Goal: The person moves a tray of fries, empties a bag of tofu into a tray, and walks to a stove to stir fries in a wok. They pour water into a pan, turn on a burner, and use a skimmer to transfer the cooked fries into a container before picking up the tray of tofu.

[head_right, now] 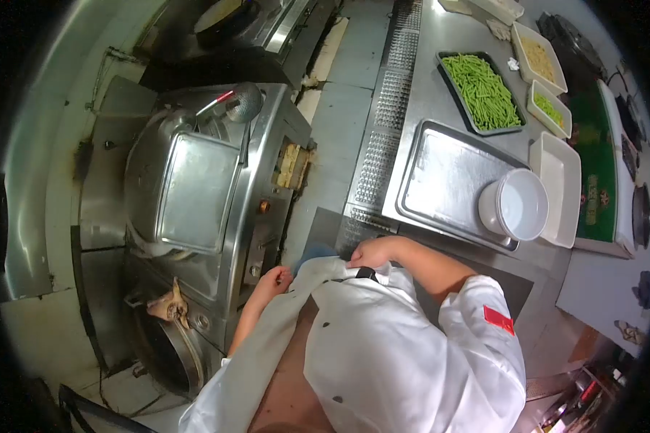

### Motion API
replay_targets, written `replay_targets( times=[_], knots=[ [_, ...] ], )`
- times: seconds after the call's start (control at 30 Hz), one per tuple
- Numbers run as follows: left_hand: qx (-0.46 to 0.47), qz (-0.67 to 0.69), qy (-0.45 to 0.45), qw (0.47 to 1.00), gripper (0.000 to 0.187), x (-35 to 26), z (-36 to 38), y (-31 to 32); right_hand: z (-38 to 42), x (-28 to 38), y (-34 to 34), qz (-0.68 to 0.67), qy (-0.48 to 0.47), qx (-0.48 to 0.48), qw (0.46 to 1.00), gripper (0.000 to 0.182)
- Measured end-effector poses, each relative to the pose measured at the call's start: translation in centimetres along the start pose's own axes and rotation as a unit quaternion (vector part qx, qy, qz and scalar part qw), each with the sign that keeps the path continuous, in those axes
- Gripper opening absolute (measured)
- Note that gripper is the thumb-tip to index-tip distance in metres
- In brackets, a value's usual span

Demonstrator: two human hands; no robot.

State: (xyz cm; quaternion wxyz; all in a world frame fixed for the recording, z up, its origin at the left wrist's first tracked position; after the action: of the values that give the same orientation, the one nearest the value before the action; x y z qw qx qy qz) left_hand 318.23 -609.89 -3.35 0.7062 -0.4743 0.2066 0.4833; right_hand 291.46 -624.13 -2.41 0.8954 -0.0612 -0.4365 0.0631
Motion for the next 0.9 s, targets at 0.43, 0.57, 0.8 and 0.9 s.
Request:
replay_targets(
  times=[0.43, 0.57, 0.8, 0.9],
  knots=[
    [0.089, -0.072, 0.186, 0.976, 0.033, -10.8, -29.7, -12.6, -7.7, 2.0, -13.7, -0.337, 0.085, -0.382, 0.856, 0.030],
    [0.110, -0.073, 0.222, 0.966, 0.035, -14.9, -36.1, -13.4, -8.8, 1.5, -18.4, -0.385, 0.124, -0.443, 0.800, 0.029],
    [0.178, 0.016, 0.130, 0.975, 0.038, -12.6, -46.8, -10.2, -12.9, -8.5, -30.1, -0.386, 0.112, -0.492, 0.773, 0.017],
    [0.177, 0.018, 0.087, 0.980, 0.037, -14.6, -53.6, -10.4, -14.9, -13.1, -38.6, -0.350, 0.078, -0.468, 0.807, 0.021]
  ],
)
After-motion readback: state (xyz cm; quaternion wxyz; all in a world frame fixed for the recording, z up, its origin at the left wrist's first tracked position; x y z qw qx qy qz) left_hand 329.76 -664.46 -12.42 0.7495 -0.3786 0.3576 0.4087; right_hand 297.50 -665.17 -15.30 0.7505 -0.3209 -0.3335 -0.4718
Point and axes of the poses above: each hand's wrist, its own z-axis away from the middle knuckle, its own y-axis out of the palm, x = y × z, the point moved 8 cm from there along -z, towards the middle knuckle, and after that the axes turned 5 degrees about -x, right-handed, at the moved point
